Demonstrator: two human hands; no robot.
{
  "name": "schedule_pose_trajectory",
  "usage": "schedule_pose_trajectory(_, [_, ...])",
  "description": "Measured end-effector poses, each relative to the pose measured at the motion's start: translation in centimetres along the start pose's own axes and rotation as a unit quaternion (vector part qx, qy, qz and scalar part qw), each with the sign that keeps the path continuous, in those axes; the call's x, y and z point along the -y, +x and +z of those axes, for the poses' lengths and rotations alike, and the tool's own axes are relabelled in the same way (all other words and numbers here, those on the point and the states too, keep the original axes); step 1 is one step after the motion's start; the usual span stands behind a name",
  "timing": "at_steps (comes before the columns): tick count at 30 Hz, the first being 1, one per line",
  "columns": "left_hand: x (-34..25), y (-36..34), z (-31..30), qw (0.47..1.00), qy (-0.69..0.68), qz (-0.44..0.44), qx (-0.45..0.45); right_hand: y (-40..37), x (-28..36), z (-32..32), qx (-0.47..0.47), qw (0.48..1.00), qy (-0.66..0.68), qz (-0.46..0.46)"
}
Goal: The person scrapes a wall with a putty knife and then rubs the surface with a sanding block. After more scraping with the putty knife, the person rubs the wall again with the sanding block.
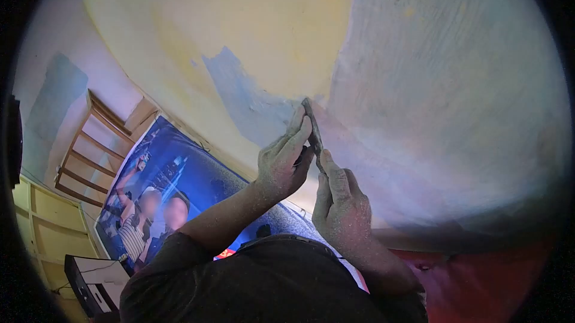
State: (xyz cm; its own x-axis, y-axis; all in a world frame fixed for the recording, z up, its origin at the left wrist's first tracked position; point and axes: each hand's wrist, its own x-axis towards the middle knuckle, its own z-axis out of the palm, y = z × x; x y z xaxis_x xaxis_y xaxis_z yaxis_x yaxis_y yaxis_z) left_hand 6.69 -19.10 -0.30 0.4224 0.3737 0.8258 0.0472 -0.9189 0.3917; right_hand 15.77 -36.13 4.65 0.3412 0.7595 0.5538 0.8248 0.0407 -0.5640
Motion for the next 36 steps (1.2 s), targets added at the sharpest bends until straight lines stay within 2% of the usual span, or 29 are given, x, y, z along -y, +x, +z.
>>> schedule_pose_trajectory(4, [1.0, 0.5, -0.6, 0.999, 0.018, 0.011, -0.027, 1.4, 1.1, 0.7, 0.009, 1.000, -0.023, 0.005])
schedule_pose_trajectory(7, [0.7, 0.4, -0.6, 1.000, 0.023, -0.005, -0.007, 0.9, 0.4, 0.4, 0.019, 1.000, -0.015, 0.013])
schedule_pose_trajectory(10, [0.6, -0.2, -0.1, 0.999, 0.025, 0.018, -0.010, 0.4, 0.3, 0.3, 0.010, 1.000, -0.009, 0.008])
schedule_pose_trajectory(13, [1.3, 0.5, -0.6, 0.999, 0.038, -0.011, -0.028, 1.7, 0.8, 1.4, 0.019, 0.999, -0.028, 0.014])
schedule_pose_trajectory(14, [2.0, 0.6, -0.5, 0.998, 0.031, 0.022, -0.051, 1.9, 0.9, 1.6, 0.014, 1.000, -0.019, 0.002])
schedule_pose_trajectory(17, [1.2, 0.4, -0.9, 0.999, 0.037, -0.009, -0.024, 1.2, 0.8, 1.2, 0.027, 0.999, -0.021, 0.016])
schedule_pose_trajectory(20, [1.4, -0.2, -0.5, 1.000, 0.017, -0.003, -0.017, 0.4, -0.2, 1.6, -0.012, 0.999, -0.021, -0.032])
schedule_pose_trajectory(22, [1.6, 0.0, -0.6, 1.000, 0.018, -0.019, -0.015, 1.5, 0.1, 2.1, 0.002, 1.000, -0.026, -0.018])
schedule_pose_trajectory(25, [2.7, 0.7, -1.2, 0.997, 0.041, 0.025, -0.053, 2.0, 0.5, 2.9, 0.007, 1.000, -0.024, -0.004])
schedule_pose_trajectory(27, [2.0, 0.2, -1.4, 0.999, 0.024, -0.004, -0.027, 1.6, 0.5, 2.8, 0.004, 1.000, -0.017, -0.011])
schedule_pose_trajectory(32, [2.0, -0.1, -1.3, 1.000, 0.003, 0.008, -0.014, 1.1, 0.1, 2.4, -0.008, 0.999, -0.020, -0.035])
schedule_pose_trajectory(36, [1.9, 0.1, -1.5, 1.000, 0.019, 0.004, -0.009, 1.3, 2.1, 1.6, 0.033, 0.998, -0.048, 0.010])
